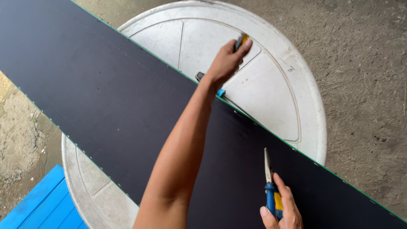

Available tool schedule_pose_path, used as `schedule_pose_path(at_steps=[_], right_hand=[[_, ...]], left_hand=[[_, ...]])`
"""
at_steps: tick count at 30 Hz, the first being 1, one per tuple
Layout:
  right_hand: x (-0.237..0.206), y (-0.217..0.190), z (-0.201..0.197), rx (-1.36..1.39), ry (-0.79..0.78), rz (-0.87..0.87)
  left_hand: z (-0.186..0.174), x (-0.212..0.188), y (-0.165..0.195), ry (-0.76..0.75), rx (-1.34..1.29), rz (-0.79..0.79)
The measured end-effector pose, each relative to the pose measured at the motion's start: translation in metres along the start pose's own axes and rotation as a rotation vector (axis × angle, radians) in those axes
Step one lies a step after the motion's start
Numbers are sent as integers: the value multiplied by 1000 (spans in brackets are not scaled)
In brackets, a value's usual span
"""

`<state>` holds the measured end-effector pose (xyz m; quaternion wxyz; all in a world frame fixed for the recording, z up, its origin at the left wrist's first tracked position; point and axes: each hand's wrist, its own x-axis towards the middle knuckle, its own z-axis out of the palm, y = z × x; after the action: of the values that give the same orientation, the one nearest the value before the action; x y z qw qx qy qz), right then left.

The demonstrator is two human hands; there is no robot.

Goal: The person uses a hammer and pliers to drive staples along the edge of a black sheet attached to a board. They repeatedly position a staple, strike it with the hammer, and adjust the staple with pliers to secure the material.

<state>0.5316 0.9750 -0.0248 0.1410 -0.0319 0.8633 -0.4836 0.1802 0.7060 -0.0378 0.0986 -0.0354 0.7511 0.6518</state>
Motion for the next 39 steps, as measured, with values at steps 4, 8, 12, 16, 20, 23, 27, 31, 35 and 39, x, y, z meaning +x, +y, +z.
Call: schedule_pose_path(at_steps=[4, 8, 12, 16, 20, 23, 27, 31, 35, 39], right_hand=[[-2, 6, 0, 85, 48, 104], [2, -3, -6, 107, 35, 197], [4, -12, -8, 125, 47, 197], [4, -16, -9, 121, 35, 168], [7, -21, -13, 120, 11, 117], [11, -31, -16, 138, 3, 53], [16, -48, -26, 286, -53, 202], [12, -52, -45, 852, -109, 464], [-24, -34, -63, 1210, -167, 669], [-78, 1, -75, 1080, -48, 685]], left_hand=[[-16, -18, 16, 16, -145, 37], [-11, -32, 22, 43, -159, 76], [-7, -38, 19, 61, -216, 83], [-7, -36, 15, 89, -219, 108], [-5, -30, 8, 98, -205, 136], [-2, -33, 2, 128, -25, 110], [10, -48, 11, 212, 178, -11], [48, -74, 42, 95, -85, 1], [111, -109, 67, -90, -363, 6], [190, -140, 74, -262, -607, -100]])
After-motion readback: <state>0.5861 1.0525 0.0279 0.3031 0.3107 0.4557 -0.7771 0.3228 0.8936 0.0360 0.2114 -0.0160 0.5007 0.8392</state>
